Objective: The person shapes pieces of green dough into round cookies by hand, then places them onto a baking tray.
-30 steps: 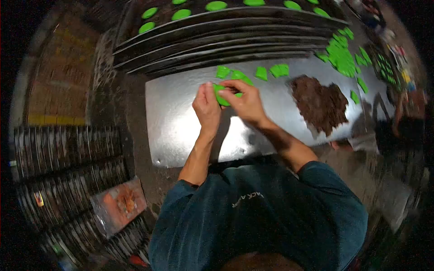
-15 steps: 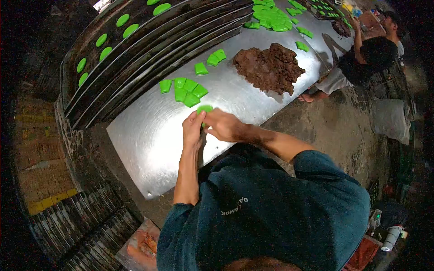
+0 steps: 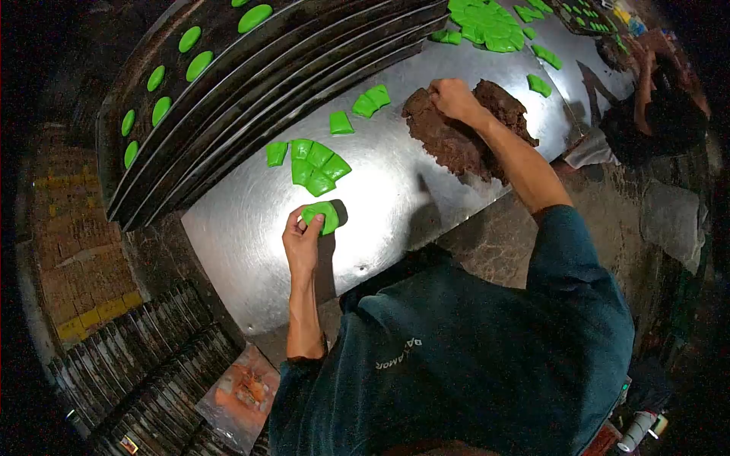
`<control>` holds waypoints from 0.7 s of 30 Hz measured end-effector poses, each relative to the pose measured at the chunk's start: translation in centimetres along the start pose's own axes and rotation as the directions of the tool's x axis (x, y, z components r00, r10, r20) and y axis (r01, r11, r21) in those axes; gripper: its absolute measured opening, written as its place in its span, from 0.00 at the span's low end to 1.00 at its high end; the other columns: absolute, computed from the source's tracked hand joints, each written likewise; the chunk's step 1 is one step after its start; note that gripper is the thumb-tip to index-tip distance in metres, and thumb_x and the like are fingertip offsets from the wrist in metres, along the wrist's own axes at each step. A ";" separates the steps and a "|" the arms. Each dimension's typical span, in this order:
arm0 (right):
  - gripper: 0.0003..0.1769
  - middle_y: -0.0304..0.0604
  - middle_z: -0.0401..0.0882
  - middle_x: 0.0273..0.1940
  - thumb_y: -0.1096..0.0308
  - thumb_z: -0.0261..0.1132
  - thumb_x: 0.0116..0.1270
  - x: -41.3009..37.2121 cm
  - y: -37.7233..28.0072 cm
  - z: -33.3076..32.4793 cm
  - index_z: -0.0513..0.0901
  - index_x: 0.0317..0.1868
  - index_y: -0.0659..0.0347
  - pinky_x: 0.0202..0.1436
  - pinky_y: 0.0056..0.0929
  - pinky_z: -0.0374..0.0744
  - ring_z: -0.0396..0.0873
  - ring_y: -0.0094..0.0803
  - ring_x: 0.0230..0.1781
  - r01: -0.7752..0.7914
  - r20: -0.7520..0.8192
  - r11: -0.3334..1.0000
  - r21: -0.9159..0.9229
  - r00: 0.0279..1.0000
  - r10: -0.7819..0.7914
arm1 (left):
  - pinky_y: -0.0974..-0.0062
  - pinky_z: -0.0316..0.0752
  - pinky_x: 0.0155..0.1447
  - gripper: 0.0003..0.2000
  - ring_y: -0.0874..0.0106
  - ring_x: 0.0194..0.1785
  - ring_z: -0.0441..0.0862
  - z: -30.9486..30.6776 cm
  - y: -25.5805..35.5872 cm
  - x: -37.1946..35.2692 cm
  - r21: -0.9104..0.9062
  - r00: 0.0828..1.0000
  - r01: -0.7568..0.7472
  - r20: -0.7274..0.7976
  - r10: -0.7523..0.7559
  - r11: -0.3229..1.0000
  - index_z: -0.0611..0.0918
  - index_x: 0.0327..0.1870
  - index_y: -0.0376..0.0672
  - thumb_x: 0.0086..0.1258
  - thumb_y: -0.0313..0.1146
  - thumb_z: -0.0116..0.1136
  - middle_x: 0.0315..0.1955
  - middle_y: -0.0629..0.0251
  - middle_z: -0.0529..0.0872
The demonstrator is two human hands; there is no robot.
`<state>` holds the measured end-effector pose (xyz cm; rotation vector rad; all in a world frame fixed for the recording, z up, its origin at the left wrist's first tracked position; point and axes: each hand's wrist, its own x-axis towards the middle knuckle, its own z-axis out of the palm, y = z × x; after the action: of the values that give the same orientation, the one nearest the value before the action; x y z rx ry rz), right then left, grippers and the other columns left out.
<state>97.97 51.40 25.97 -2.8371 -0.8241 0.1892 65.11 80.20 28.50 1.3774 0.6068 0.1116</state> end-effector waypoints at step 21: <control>0.17 0.48 0.81 0.37 0.66 0.60 0.63 -8.0 -26.9 -1.5 0.79 0.51 0.63 0.36 0.29 0.77 0.78 0.29 0.32 -0.033 0.210 0.554 0.832 0.942 -0.261 | 0.84 0.76 0.39 0.12 0.79 0.36 0.80 0.9 3.3 -1.4 -0.412 0.985 -0.169 -0.033 0.171 0.895 0.78 0.50 0.32 0.69 0.28 0.56 0.37 0.63 0.83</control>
<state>77.60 69.19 33.56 -1.8427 -0.6998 0.7997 65.21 79.48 32.13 1.0129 0.4256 0.3592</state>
